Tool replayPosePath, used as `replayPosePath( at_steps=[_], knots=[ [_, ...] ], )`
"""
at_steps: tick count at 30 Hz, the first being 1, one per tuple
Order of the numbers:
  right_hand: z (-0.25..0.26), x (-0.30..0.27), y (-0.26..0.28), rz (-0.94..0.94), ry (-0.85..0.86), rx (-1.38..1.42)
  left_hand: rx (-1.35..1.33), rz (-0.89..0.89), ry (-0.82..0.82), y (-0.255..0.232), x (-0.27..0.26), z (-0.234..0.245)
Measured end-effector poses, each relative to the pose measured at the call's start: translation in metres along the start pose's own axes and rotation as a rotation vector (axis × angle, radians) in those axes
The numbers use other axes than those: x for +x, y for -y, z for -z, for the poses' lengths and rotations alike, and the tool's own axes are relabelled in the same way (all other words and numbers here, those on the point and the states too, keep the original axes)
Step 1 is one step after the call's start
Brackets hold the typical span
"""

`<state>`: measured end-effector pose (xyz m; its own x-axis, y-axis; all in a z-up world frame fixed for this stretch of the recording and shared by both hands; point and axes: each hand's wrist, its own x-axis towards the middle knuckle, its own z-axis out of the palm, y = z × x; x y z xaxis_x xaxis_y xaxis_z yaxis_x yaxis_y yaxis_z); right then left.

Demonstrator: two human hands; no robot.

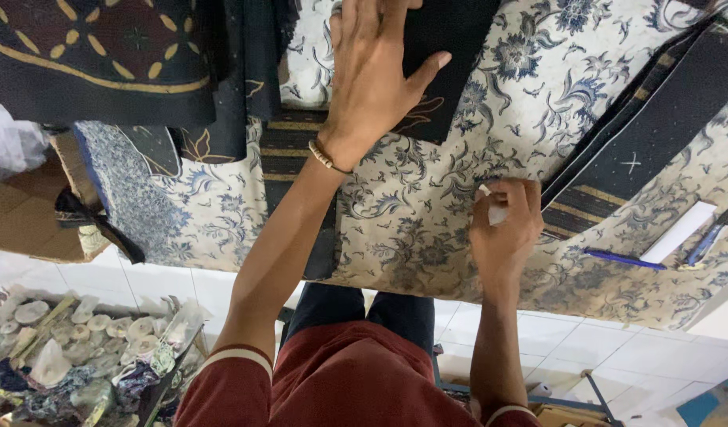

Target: The person folds several dark patterned fabric pieces on a floral-patterned table. They align edges, fold the items in half, and place them in a neat stack. The person handles each piece individually and arranges them on the table.

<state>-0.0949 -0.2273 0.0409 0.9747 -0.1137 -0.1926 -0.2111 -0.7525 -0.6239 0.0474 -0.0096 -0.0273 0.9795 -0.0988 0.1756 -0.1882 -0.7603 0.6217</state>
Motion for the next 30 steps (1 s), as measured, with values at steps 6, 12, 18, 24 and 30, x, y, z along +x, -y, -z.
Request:
replayPosePath(
  at_steps=[6,12,18,24,30],
  knots=[
    [-0.006,0.025,0.021,0.017,0.029,0.260,-0.028,-0.077,0.010,0.015,0.012,-0.001],
    [-0.034,0.078,0.056,0.198,-0.021,0.178,-0.225,0.030,0.137,0.026,0.011,-0.004],
    [-0.050,0.093,0.082,0.230,-0.028,0.161,-0.210,-0.087,0.014,0.027,0.013,-0.002],
    [-0.058,0.098,0.084,0.227,-0.036,0.112,-0.253,-0.108,-0.020,0.031,0.011,-0.004],
    [-0.061,0.107,0.078,0.254,-0.054,0.067,-0.255,-0.140,0.011,0.042,0.012,-0.006]
  ],
)
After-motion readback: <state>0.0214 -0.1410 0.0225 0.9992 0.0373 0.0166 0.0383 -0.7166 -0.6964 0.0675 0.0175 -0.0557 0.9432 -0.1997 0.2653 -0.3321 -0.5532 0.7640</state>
